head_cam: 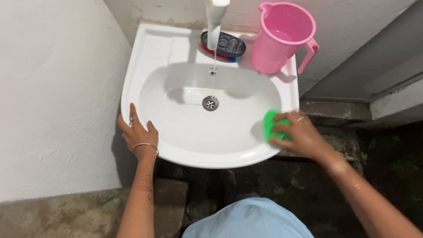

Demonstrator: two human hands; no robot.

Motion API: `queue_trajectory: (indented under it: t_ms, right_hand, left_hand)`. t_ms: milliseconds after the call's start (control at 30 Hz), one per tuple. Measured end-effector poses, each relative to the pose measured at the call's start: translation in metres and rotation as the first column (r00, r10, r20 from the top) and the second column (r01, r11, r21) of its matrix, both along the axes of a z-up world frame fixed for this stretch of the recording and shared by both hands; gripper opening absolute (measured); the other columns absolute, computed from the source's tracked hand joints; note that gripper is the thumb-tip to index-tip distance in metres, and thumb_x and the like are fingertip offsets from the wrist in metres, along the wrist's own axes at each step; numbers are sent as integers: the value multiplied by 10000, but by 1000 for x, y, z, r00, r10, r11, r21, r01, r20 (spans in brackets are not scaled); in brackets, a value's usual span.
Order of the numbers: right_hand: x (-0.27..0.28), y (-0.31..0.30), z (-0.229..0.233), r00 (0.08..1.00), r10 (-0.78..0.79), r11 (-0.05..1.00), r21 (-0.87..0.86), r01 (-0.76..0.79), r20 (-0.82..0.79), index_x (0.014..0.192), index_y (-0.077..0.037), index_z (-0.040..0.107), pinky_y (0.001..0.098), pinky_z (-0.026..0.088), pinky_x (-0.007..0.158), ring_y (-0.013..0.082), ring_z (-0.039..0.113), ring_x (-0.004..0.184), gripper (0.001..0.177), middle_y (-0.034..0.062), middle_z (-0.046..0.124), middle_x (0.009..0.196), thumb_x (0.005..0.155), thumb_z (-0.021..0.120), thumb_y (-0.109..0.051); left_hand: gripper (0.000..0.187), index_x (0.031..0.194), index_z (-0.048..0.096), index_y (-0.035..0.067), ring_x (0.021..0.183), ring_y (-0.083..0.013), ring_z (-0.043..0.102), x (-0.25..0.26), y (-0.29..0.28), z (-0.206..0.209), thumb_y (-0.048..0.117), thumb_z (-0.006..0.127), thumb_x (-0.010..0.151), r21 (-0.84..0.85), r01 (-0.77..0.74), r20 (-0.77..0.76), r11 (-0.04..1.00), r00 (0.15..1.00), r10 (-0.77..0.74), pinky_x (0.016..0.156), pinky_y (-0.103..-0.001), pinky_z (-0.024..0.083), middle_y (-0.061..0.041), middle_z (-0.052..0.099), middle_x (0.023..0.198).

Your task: The person cleans the underside and interior of a bathroom sink using a green scouring pad and water from a pink mug.

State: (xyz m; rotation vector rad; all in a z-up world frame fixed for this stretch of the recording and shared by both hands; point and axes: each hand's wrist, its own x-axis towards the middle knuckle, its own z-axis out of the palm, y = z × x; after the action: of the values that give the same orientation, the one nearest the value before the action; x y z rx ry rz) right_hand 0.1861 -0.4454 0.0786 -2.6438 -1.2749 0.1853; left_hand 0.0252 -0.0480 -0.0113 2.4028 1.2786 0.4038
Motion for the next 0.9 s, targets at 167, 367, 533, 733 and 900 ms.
queue_trajectory:
  t_ms: [167, 367, 533, 733, 900]
  right_hand:
    - [-6, 22, -15, 999, -43, 987, -155, 43, 3, 1139, -119, 727, 533, 399, 1129, 311, 575, 1214, 394, 132, 626, 1271, 938, 585, -427]
    - [-79, 160, -75, 787, 277, 961, 171, -218, -552, 1240, 11, 545, 495, 434, 1013, 349, 543, 1081, 439, 233, 575, 1128, 1019, 444, -355]
    - [-66, 260, -128, 663, 190, 980, 181, -83, -724, 1452, 19, 397, 468, 381, 1149, 315, 485, 1267, 619, 194, 482, 1351, 1064, 331, -460]
    - [37, 103, -153, 826, 454, 840, -149, -522, -333, 1530, -122, 442, 519, 178, 1251, 371, 248, 1531, 545, 211, 321, 1641, 1074, 431, -420]
    - [60, 94, -147, 988, 150, 802, -580, -144, -39, 1522, -11, 348, 656, 221, 1202, 441, 194, 1531, 644, 291, 261, 1605, 996, 475, -360]
  left_hand:
    - [773, 1615, 291, 271, 1129, -433, 611, 3, -2, 6, 217, 674, 946, -30, -24, -16, 999, 1000, 23, 928, -499, 577, -143, 190, 1586]
    - [670, 1599, 315, 302, 1145, -403, 610, 1, 1, 5, 251, 602, 996, -46, -54, 7, 997, 998, 54, 913, -498, 571, -118, 212, 1579]
    - [569, 1595, 364, 276, 1124, -399, 619, 1, 0, -3, 302, 534, 1053, 89, -23, 24, 996, 999, 21, 883, -508, 571, -126, 258, 1543]
    - [570, 1576, 371, 254, 1083, -392, 628, 1, 2, 4, 270, 535, 1030, 3, -37, 40, 999, 999, 37, 886, -491, 582, -142, 261, 1540]
    - [566, 1575, 366, 270, 1086, -377, 635, 0, -2, 14, 272, 524, 1031, -70, -57, 6, 996, 998, 57, 891, -481, 595, -121, 267, 1552]
